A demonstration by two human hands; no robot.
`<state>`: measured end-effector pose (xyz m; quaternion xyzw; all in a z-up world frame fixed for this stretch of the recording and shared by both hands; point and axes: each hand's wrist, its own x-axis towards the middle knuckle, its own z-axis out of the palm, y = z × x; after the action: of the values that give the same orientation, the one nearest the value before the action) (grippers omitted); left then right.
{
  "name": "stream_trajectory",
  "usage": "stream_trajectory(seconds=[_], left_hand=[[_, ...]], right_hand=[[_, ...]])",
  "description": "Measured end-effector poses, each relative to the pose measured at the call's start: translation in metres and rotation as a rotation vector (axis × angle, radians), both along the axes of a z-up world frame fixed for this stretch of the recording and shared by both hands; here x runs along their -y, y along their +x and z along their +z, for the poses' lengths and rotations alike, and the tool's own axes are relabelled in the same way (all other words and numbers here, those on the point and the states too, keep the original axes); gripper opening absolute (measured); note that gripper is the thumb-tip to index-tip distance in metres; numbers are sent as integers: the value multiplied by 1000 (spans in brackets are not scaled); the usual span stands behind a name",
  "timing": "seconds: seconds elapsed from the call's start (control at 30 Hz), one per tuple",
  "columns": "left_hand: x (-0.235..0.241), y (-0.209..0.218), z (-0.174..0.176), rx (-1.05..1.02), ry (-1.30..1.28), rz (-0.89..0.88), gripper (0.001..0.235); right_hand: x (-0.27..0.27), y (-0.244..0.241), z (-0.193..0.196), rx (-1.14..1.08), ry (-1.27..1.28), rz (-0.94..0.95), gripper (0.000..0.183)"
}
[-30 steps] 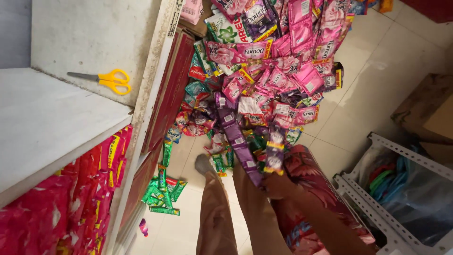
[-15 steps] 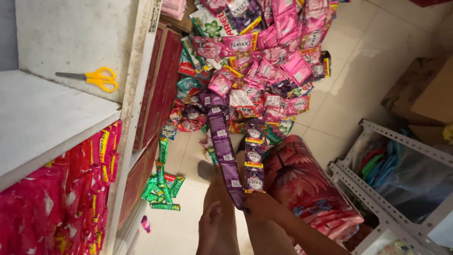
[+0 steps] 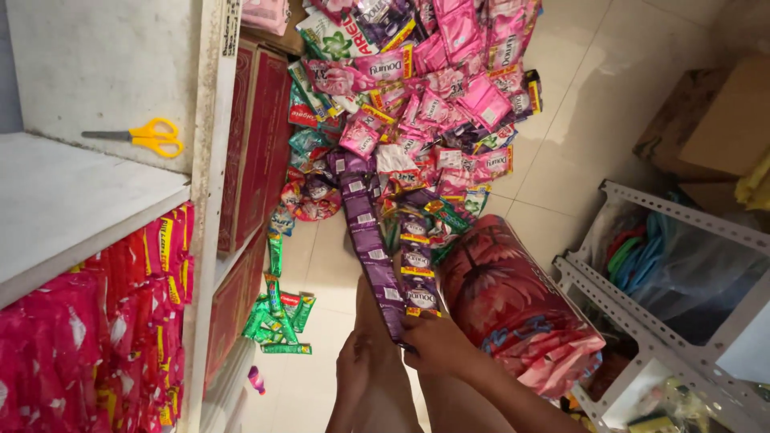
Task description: Sorting laundry detergent sachets from a pile on the floor and placing them onto a shelf.
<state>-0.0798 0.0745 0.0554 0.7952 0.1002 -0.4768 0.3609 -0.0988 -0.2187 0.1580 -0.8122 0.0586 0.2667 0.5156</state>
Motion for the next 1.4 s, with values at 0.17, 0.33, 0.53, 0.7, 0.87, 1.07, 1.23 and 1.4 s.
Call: stream_trajectory(seconds=[0.17, 0.33, 0.53, 0.7, 0.87, 1.07, 1.23, 1.4], left_hand=[[9, 7, 0, -124, 78, 69, 31], [-30, -15, -66, -265, -169, 510, 29], [-15, 21, -50, -359, -108, 544, 26], [13, 67, -10, -58, -51, -21, 34], [33, 109, 11, -128, 96, -46, 36], [37, 133, 0, -148, 52, -51, 30], [56, 152, -3, -145, 16, -100, 34], [65, 161, -7, -148, 5, -112, 32]], right_hand=[[15, 21, 35, -30, -39, -98, 22], [52, 54, 75, 43, -8, -245, 20], [106, 80, 28, 232, -248, -356, 18], [144, 127, -40, 270, -360, -389, 20], [112, 130, -126, -111, -345, -51, 20], [1, 92, -204, -95, -79, -334, 14], [-3, 53, -273, -188, -105, -289, 34], [76, 58, -266, -194, -152, -451, 46]])
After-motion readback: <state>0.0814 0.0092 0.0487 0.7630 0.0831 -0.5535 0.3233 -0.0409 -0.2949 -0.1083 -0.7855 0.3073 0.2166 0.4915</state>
